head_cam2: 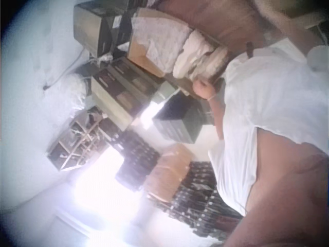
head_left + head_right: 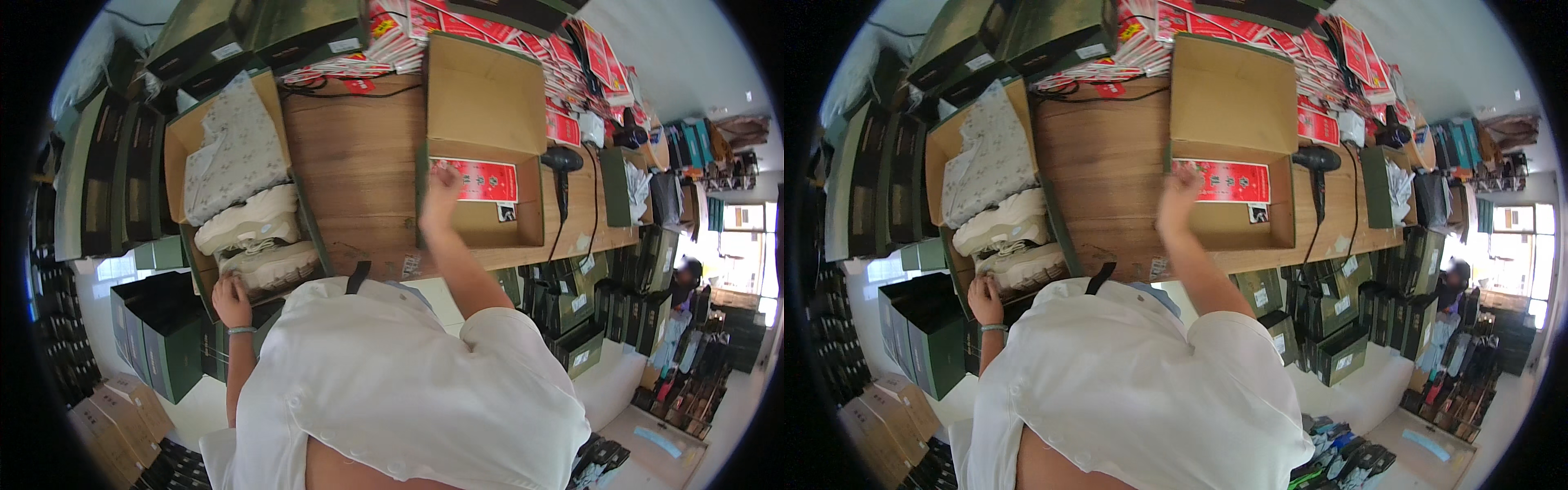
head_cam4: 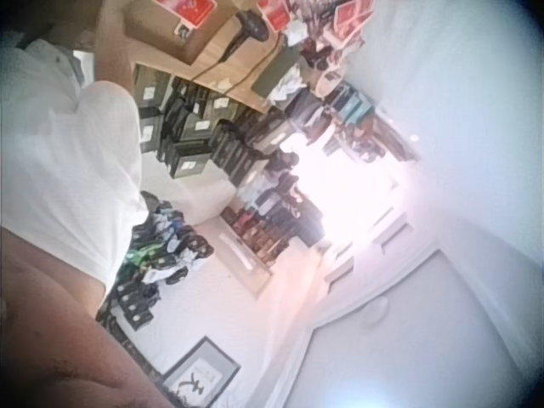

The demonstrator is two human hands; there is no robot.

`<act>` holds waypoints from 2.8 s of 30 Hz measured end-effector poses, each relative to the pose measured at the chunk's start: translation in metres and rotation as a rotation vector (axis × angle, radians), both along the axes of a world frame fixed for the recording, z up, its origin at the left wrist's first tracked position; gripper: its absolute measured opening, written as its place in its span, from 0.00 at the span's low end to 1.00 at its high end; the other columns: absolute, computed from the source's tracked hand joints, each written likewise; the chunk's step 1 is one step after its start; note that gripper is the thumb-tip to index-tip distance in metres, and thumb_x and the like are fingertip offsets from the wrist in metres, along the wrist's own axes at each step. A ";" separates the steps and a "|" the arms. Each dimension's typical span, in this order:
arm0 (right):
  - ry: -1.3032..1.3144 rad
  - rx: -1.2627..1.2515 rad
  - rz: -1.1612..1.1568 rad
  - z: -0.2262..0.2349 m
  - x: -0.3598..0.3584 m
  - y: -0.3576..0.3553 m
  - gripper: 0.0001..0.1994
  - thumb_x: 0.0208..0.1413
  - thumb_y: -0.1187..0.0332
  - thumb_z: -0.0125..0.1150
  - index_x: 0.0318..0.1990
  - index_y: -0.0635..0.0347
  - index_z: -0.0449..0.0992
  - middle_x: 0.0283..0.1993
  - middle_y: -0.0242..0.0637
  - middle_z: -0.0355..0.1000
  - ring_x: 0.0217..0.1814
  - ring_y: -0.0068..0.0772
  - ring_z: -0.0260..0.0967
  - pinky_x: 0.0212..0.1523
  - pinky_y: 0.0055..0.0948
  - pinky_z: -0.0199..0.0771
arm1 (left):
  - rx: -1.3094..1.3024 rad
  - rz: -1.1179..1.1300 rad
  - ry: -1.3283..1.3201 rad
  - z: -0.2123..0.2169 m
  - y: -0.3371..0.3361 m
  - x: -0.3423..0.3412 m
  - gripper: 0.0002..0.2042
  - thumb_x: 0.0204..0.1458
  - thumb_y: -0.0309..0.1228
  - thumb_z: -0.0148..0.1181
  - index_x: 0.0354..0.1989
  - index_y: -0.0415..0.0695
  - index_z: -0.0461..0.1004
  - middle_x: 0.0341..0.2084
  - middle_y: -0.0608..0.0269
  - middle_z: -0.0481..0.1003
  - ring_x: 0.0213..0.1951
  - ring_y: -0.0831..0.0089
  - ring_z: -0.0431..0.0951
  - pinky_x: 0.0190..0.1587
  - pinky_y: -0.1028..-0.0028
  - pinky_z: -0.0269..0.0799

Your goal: The person packs shoes into green shoe boxes, wraps them in tissue paper, and seals the boxes using a hairdryer to activate adhesive labels. The person also stacks the sealed boxes and handles additional shoe boxes from the floor.

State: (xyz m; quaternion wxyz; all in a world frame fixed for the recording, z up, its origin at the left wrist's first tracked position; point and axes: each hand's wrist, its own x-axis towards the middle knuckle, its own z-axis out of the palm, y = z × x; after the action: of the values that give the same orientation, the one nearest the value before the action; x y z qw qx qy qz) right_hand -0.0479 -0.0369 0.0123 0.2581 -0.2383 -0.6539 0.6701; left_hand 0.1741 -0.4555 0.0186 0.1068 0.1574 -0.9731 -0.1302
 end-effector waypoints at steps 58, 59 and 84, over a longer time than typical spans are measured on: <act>-0.190 -0.693 0.835 0.115 0.094 -0.232 0.17 0.56 0.65 0.65 0.50 0.57 0.68 0.41 0.30 0.73 0.34 0.19 0.70 0.26 0.20 0.67 | 1.623 0.320 0.616 0.059 -0.035 -0.022 0.16 0.55 0.22 0.59 0.49 0.36 0.63 0.40 0.57 0.78 0.38 0.74 0.79 0.45 0.75 0.76; -0.250 -0.691 0.842 0.109 0.097 -0.233 0.18 0.56 0.66 0.65 0.51 0.58 0.68 0.42 0.30 0.73 0.35 0.18 0.70 0.27 0.20 0.68 | 1.605 0.309 0.613 0.057 -0.047 -0.012 0.15 0.55 0.22 0.58 0.49 0.37 0.63 0.40 0.56 0.78 0.39 0.74 0.79 0.45 0.75 0.76; -0.316 0.187 1.074 0.053 0.118 -0.140 0.10 0.57 0.66 0.64 0.39 0.64 0.74 0.33 0.30 0.73 0.36 0.18 0.66 0.39 0.19 0.68 | 0.194 -0.204 0.035 0.098 -0.046 0.041 0.19 0.40 0.29 0.68 0.45 0.53 0.76 0.45 0.67 0.74 0.48 0.63 0.70 0.54 0.62 0.58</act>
State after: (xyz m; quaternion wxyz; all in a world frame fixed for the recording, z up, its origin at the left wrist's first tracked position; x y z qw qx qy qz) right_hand 0.0696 -0.1772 0.0658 -0.1998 0.0542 -0.7706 0.6028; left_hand 0.2152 -0.5020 0.1168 0.0941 0.0648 -0.9648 -0.2367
